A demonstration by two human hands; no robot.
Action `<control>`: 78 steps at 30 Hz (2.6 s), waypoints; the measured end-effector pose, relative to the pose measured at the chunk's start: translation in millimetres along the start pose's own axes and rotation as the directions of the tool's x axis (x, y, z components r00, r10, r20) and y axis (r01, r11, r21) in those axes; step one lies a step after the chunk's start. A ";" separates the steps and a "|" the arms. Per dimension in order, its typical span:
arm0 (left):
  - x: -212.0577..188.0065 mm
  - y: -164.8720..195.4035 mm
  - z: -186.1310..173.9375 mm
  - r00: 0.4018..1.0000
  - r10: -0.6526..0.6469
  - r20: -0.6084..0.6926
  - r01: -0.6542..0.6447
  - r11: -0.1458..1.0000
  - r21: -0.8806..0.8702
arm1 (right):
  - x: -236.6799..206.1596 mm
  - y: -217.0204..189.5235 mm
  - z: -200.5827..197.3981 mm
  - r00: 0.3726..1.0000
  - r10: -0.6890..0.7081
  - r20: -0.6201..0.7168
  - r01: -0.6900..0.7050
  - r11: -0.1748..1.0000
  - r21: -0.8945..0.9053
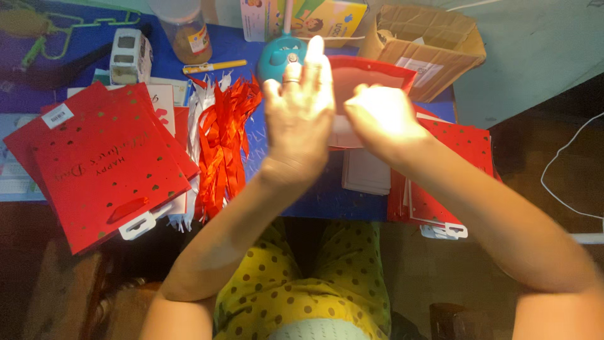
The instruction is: The person assembles red Valentine's Day gift bags by inserting white paper inserts, folding the flaps, and tying red ribbons through the handles. The person handles multiple bags one at a time and places the finished bags into a stack.
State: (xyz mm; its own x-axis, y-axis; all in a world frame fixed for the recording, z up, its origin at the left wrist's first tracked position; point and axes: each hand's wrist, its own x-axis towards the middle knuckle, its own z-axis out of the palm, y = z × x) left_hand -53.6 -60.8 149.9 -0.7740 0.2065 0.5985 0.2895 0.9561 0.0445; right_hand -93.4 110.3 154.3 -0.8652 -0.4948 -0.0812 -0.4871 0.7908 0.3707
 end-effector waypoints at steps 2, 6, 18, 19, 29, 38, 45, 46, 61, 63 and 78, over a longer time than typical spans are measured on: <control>1.6 15.1 -0.6 0.999 0.035 -0.036 -0.033 0.998 0.053 | 25.2 -9.1 8.2 0.995 -0.027 0.099 0.023 0.999 0.037; -6.8 17.9 -4.7 0.972 0.137 0.188 -0.075 0.950 -0.304 | 52.0 -24.1 20.4 0.988 -0.002 0.158 -0.015 0.994 0.108; -17.2 -9.4 -11.4 0.966 0.172 0.195 -0.104 0.943 -0.317 | 96.6 -29.8 11.3 0.984 0.067 0.167 -0.087 0.990 0.115; -20.2 -11.2 -12.0 0.971 0.179 0.157 -0.115 0.930 -0.349 | 97.2 -30.9 9.8 0.985 0.063 0.161 -0.083 0.989 0.119; -43.2 -17.3 -11.0 0.982 0.104 0.155 -0.058 0.960 -0.274 | 88.1 -66.9 4.4 0.992 0.109 0.071 -0.117 0.986 0.115; -23.0 -35.0 -14.9 0.959 -0.017 0.282 0.022 1.000 -0.015 | 83.8 -101.3 -9.1 0.976 0.214 -0.046 -0.208 0.972 0.105; -4.9 -3.3 -11.8 0.964 0.007 0.268 -0.034 0.995 0.098 | 59.2 -137.5 -23.2 0.923 0.353 -0.153 -0.341 0.935 0.097; -3.0 -2.0 -11.2 0.965 0.009 0.263 -0.035 0.995 0.095 | 56.7 -138.1 -24.0 0.920 0.354 -0.165 -0.342 0.935 0.100; 5.2 13.0 -37.0 0.959 0.041 0.281 -0.047 0.999 0.017 | 40.2 -131.9 -63.3 0.870 0.477 -0.127 -0.468 0.879 0.091; 6.5 11.3 -39.1 0.952 0.033 0.306 -0.036 0.999 0.004 | 37.9 -137.7 -66.5 0.877 0.479 -0.045 -0.476 0.877 0.071; 14.1 -2.3 -42.8 0.982 0.058 0.177 -0.012 0.968 -0.252 | 38.7 -9.2 -31.0 0.979 -0.087 0.187 0.010 0.926 0.378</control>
State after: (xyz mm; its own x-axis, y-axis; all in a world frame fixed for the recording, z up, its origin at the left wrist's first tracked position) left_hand -41.0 -69.0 192.4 -0.8434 0.2954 0.4488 0.4313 0.8703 0.2377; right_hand -118.7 72.7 176.4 -0.8264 -0.4859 -0.2846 -0.5050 0.8631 -0.0070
